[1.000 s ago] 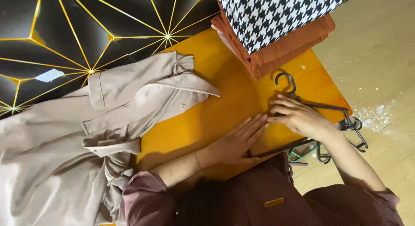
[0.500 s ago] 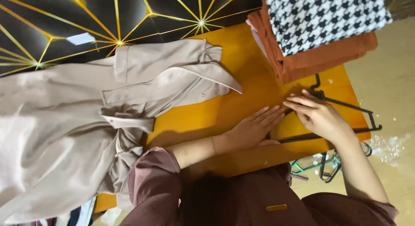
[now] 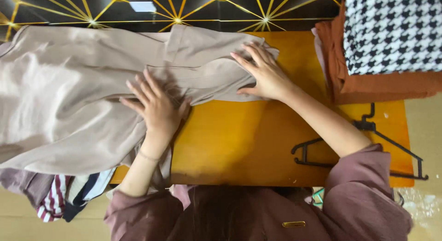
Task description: Removing a shirt from a hanger, cutting off a price tag with scissors, and then buttoning the shirt.
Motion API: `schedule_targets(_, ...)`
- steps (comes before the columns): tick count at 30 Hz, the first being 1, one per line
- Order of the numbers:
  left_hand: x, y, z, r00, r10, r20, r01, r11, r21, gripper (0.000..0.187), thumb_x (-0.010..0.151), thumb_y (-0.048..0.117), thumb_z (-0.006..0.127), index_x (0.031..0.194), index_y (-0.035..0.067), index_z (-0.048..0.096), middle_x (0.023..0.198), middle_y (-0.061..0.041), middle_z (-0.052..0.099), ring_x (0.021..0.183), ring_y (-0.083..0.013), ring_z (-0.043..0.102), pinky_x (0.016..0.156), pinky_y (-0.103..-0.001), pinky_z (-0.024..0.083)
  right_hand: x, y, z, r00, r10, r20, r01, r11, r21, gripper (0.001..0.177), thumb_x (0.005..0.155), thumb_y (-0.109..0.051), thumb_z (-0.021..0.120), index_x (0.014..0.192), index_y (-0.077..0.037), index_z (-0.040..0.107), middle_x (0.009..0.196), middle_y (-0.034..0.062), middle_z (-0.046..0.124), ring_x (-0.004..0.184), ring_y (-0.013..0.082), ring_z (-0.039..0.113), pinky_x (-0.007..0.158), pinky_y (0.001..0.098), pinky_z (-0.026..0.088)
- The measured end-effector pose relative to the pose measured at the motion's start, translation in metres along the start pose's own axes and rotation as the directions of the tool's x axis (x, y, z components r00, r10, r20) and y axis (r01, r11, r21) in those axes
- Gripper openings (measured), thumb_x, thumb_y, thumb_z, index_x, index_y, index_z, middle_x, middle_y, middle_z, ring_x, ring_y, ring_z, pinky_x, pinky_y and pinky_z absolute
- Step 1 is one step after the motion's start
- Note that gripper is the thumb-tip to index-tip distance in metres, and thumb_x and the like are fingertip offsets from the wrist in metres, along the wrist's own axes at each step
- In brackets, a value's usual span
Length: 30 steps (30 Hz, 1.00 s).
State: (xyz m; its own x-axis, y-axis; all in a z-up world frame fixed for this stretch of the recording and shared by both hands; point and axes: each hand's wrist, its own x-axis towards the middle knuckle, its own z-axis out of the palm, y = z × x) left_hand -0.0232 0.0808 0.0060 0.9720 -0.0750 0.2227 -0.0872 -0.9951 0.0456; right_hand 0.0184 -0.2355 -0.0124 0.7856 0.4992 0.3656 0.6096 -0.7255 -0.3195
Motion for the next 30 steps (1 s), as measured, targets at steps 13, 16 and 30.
schedule_targets(13,0.000,-0.003,0.036,0.995,0.043,0.087,-0.001,0.903,-0.430,0.053,0.091,0.025,0.077,0.126,-0.002,0.047,0.111,-0.025,0.063,0.096,-0.0463,0.064,0.080,-0.052,0.051,-0.036,0.033,0.007,0.952,0.250,0.177,-0.262,0.964,0.045,0.062,0.080,-0.025,0.081,0.135,-0.007,0.063,0.132,0.0155,0.067,0.114,0.0345,0.066,0.101,0.0416,0.052)
schedule_targets(16,0.013,0.013,0.012,0.992,0.120,-0.037,-0.123,0.870,-0.477,0.054,0.088,0.021,0.082,0.123,-0.002,0.048,0.108,-0.022,0.063,0.094,-0.0450,0.064,0.078,-0.049,0.051,-0.046,0.034,-0.001,0.950,0.272,0.151,-0.290,0.950,0.119,0.058,0.081,-0.023,0.079,0.133,-0.002,0.065,0.125,0.0184,0.069,0.107,0.0349,0.069,0.096,0.0408,0.055)
schedule_targets(30,0.007,0.036,0.027,0.737,0.633,-0.239,-0.669,0.734,-0.117,0.063,0.081,0.025,0.076,0.133,-0.001,0.048,0.123,-0.019,0.057,0.105,-0.0318,0.060,0.092,-0.040,0.050,-0.011,-0.013,0.003,0.979,0.183,0.092,-0.200,0.952,0.231,0.073,0.075,-0.019,0.075,0.143,-0.003,0.054,0.143,0.0217,0.055,0.122,0.0389,0.060,0.101,0.0461,0.050)
